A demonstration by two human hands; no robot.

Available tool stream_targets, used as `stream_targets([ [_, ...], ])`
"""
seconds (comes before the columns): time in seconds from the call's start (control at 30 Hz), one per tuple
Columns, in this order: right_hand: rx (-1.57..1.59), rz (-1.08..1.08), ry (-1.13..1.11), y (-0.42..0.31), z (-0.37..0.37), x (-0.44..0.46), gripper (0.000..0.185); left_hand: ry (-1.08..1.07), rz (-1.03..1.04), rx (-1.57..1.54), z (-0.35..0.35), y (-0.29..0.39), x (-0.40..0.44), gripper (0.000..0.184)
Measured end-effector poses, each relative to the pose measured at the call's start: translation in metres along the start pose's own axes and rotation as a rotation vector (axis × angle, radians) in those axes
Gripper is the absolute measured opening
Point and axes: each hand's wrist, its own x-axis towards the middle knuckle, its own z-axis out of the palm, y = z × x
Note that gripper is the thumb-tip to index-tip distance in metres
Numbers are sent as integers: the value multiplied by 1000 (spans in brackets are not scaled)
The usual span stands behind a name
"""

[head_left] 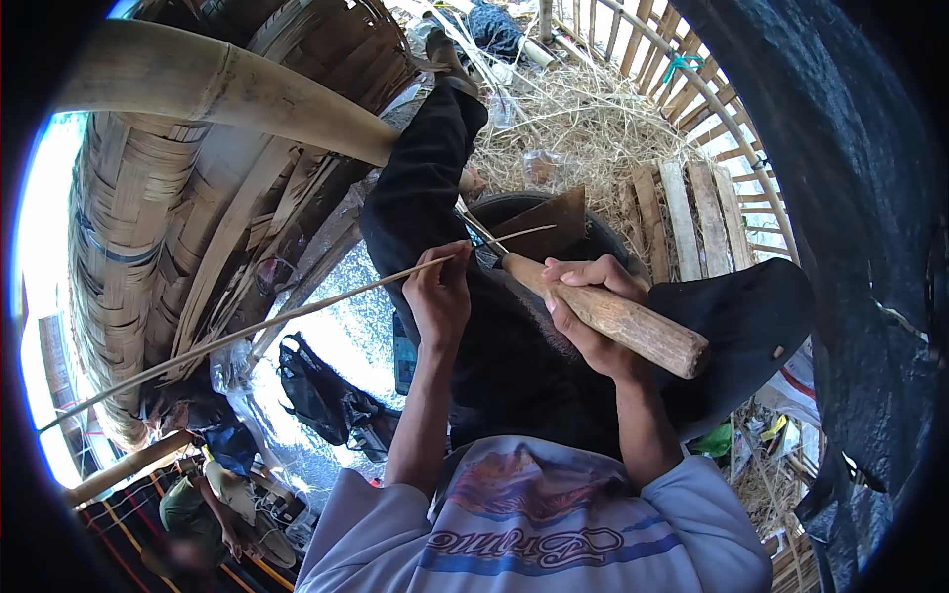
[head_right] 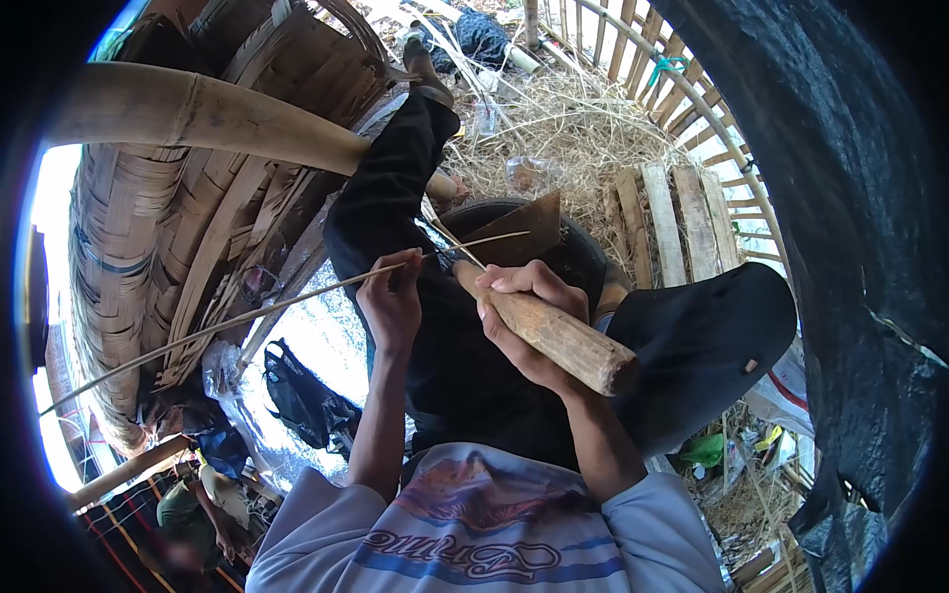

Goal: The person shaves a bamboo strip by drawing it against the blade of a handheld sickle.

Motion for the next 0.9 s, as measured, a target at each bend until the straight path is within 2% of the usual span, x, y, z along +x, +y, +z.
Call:
stream_targets([
  [0.07, -64, -15, -22, -6, 2, -1, 28, -8, 34, 25, -1, -2, -1, 5],
  [0.13, -221, -148, -55, -12, 3, 0, 30, -27, 70, 46, 0, -4, -1, 5],
  [0.2, -241, -123, -45, -16, 3, -2, 29, -27, 40, -34, 4, -5, -5, 5],
  [0.4, -202, -97, -28, -14, 6, -4, 29, -20, 48, -16, 3, -4, -3, 4],
  [0.47, -245, -128, -9, 0, 10, -6, 29, -40, 69, -7, 5, -6, -6, 4],
  [0.53, -323, -37, -27, 25, 6, -12, 28, -61, 90, -7, 6, -6, -7, 4],
  [0.67, -229, -38, 32, 12, -10, -17, 25, -34, 36, -72, 7, -4, -7, 5],
  [0.73, -141, -85, -17, -11, -10, -16, 25, -44, 38, -83, 6, -3, -6, 5],
  [0.8, -213, -109, -10, -10, -6, -16, 26, -38, 78, -58, 6, -2, -4, 5],
  [0.87, -168, -68, 29, 12, -3, -11, 25, -48, 82, -35, 4, -5, -4, 6],
  [0.9, -52, 67, 71, 16, -1, -10, 24, -52, 79, -6, 4, -7, -4, 8],
])
